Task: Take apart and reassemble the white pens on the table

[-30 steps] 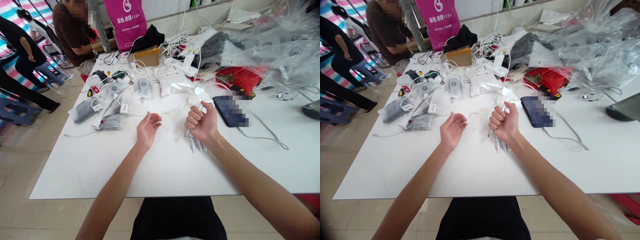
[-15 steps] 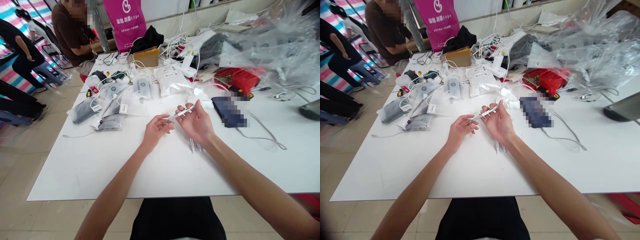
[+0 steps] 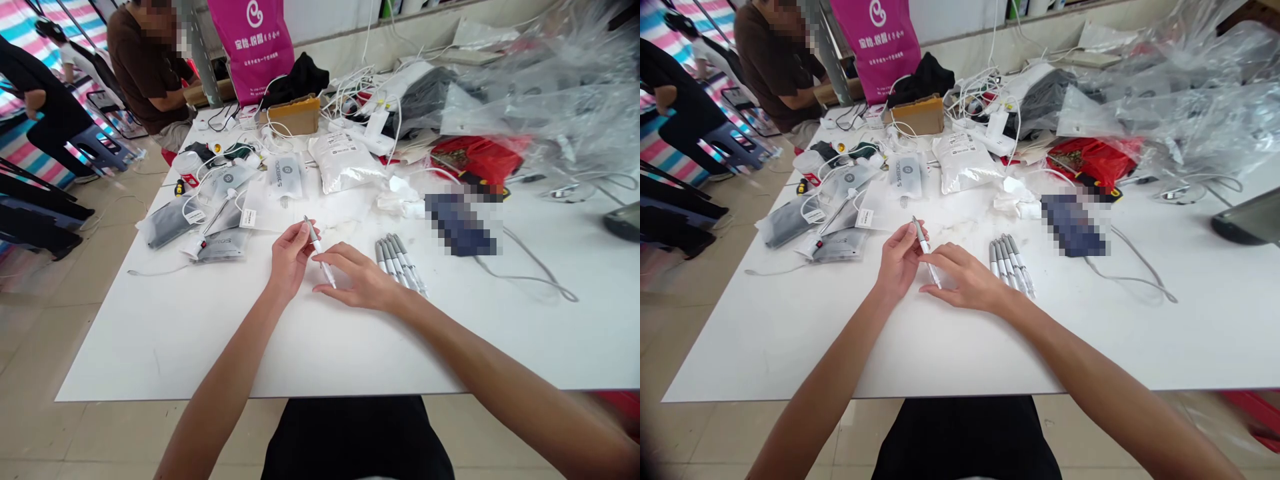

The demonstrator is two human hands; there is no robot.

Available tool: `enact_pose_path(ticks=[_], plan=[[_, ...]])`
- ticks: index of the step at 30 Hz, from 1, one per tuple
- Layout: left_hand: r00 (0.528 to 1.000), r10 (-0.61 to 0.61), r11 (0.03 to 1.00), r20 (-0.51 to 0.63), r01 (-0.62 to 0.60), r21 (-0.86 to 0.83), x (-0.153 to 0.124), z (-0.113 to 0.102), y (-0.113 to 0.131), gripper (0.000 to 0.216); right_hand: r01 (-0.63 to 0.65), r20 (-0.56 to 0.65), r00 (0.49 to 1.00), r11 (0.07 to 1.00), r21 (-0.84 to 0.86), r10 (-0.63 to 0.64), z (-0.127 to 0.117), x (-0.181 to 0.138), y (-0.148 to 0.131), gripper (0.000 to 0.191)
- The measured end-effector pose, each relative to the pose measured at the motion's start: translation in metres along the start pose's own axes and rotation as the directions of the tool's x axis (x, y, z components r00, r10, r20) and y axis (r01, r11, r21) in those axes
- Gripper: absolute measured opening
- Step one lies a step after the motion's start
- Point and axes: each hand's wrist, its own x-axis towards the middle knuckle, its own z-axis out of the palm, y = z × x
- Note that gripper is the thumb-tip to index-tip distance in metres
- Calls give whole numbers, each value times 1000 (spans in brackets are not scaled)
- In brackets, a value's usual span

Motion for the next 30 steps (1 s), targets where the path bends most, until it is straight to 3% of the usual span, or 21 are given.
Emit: enact_pose_path(ticks=[6,9,12,16,19,24,27,30], plan=[[999,33,995,-16,-32,100,-1,2,-2,34,94,66,994,989,-118,-86,-1,0,3,58],[996,91,969,-13,-86,230,-2,2,-2,44,112,96,991,979,-169,-97,-2,0,5,58],[992,127,918,10,-121,377,-3,3,-1,47,119,132,987,964,-237,-90,-1,-1,9,55],[983,183,827,22,-166,537,-1,-3,-2,45,112,209,976,958,-264,-57,-2,-1,10,66],[972,231,750,44,-206,628,2,-9,-4,40,84,202,979,960,-268,-30,-6,1,10,64],[967,232,634,109,-235,736,6,-17,-8,23,-151,99,973,902,-405,207,-31,4,18,34],[954,244,562,173,-285,777,6,-19,-11,16,-272,80,921,779,-565,380,-54,-4,18,28],[936,262,436,236,-334,836,6,-22,-13,11,-377,14,861,657,-653,508,-69,-21,6,35]])
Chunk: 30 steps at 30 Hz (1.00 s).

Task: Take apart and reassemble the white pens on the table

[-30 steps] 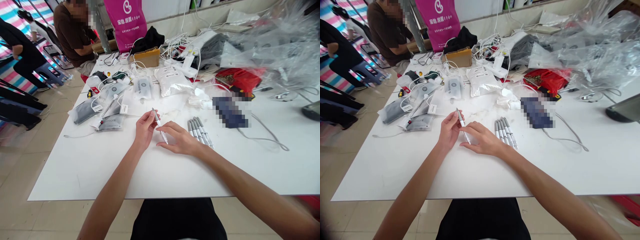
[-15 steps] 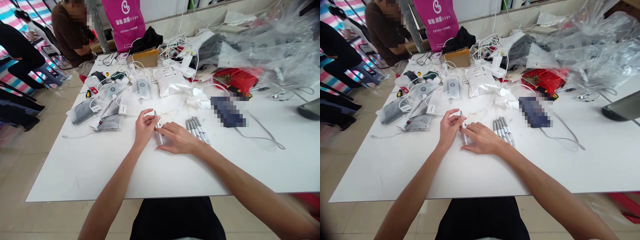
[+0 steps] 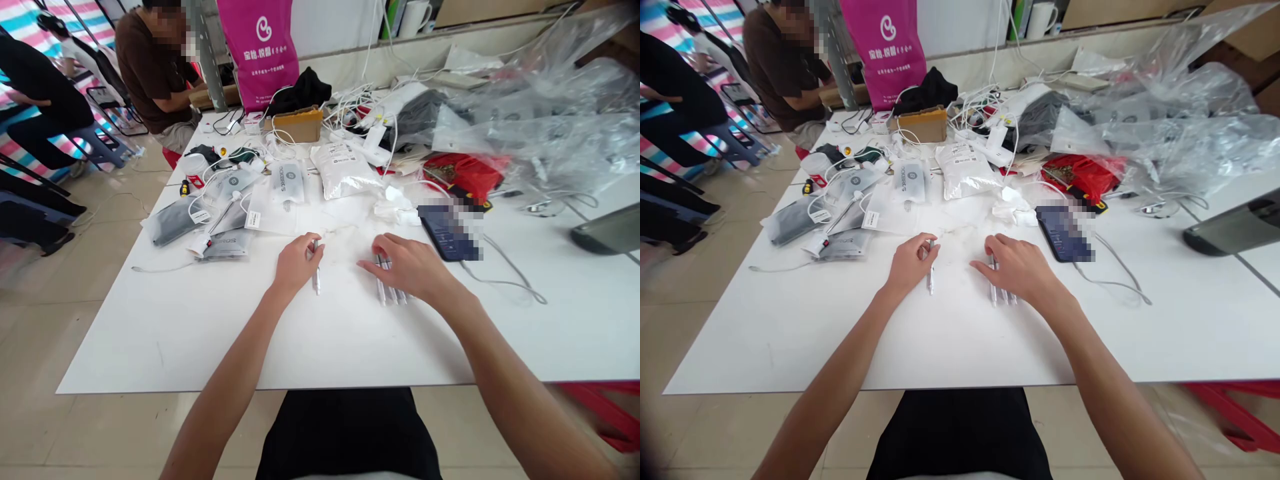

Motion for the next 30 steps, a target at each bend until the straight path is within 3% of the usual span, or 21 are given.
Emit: enact_pose_path(ticks=[6,13,18,21,25,30], plan=[[999,27,986,47,-34,160,0,0,-3,20,-217,18,976,976,-15,217,6,-40,-15,37],[1000,-3,996,-12,4,84,-1,0,-3,16,-279,-10,960,959,-52,279,12,-35,-27,28],[993,-5,997,-120,-4,-73,-3,1,3,13,-133,-108,983,984,121,146,5,-8,-38,24],[983,0,983,-181,-33,-179,-4,0,7,21,-42,-103,992,970,240,68,12,18,-42,30],[982,-21,963,-190,-32,-269,-4,-2,9,31,29,-53,999,946,324,-13,31,45,-46,32],[980,-66,957,-186,10,-289,-2,-2,8,32,32,-55,998,926,376,-12,45,46,-45,32]])
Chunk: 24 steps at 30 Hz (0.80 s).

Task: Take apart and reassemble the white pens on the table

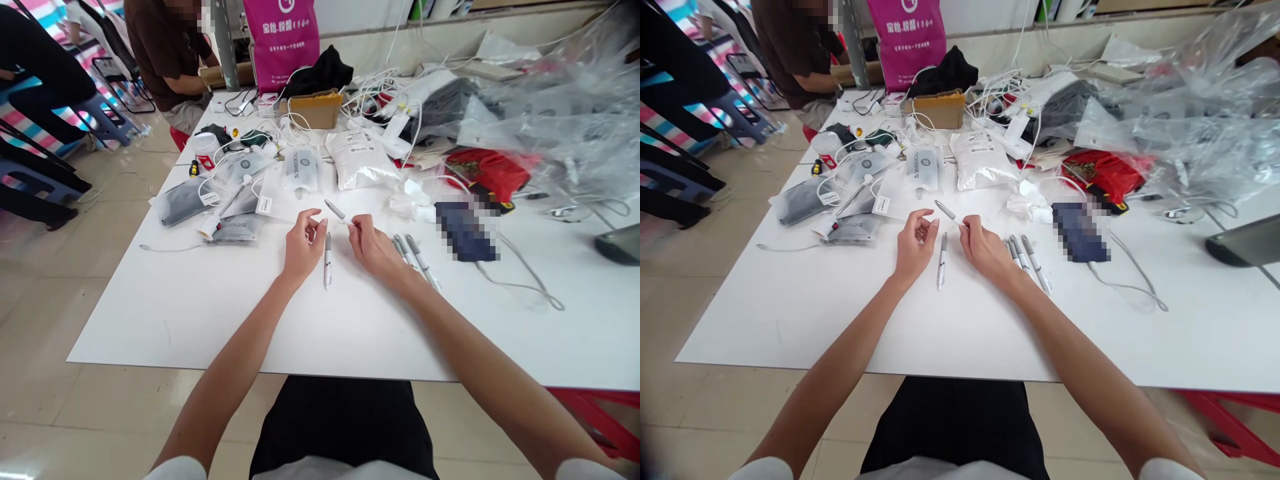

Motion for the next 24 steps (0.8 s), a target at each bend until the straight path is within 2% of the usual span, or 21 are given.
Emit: enact_pose_path(ticks=[3,6,9,12,14,17,19,21,24], plan=[[999,-23,999,-33,22,-32,0,1,1,36,-20,-10,1000,1000,3,20,-1,-8,3,30],[999,-43,998,-24,42,-54,1,1,3,43,18,-12,1000,999,-29,-18,-2,-13,6,31],[1000,1,1000,-4,-1,-19,1,1,3,46,110,-33,993,991,-80,-112,-1,-14,7,30],[999,52,999,-8,-52,-9,2,2,1,40,225,-89,967,967,-122,-237,2,-16,5,24],[999,52,996,-16,-53,-69,2,3,2,36,310,-117,938,941,-134,-326,2,-19,1,21],[1000,-19,966,2,19,-259,4,3,5,38,460,-132,872,881,-112,-472,-1,-23,-7,21],[995,-89,912,36,96,-400,6,1,8,45,553,-141,817,829,-82,-559,-3,-25,-13,31],[985,-157,851,76,174,-495,7,0,11,50,624,-137,769,779,-50,-625,-3,-27,-18,50],[961,-234,802,144,275,-531,7,-1,15,44,678,-132,725,734,-39,-677,0,-29,-21,65]])
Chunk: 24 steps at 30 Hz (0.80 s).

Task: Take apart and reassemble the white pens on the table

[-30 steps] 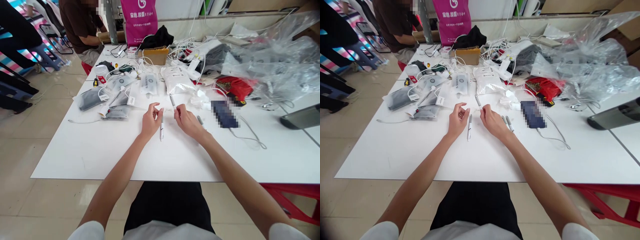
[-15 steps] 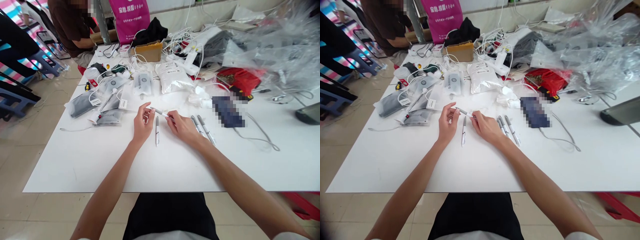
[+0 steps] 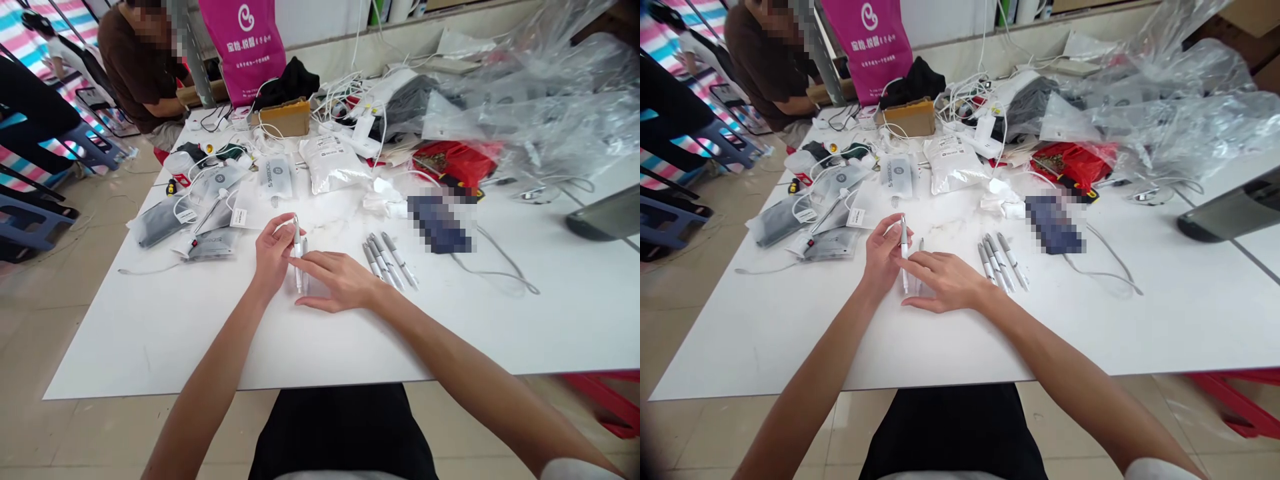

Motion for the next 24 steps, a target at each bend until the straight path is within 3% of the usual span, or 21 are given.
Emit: enact_pose_path(ticks=[11,24], plan=[[997,-24,1000,80,24,3,-5,5,3,28,77,-81,993,994,-72,-83,10,-4,9,42],[996,-27,999,86,29,-20,-6,5,5,26,54,-32,998,996,-65,-56,7,-3,11,48]])
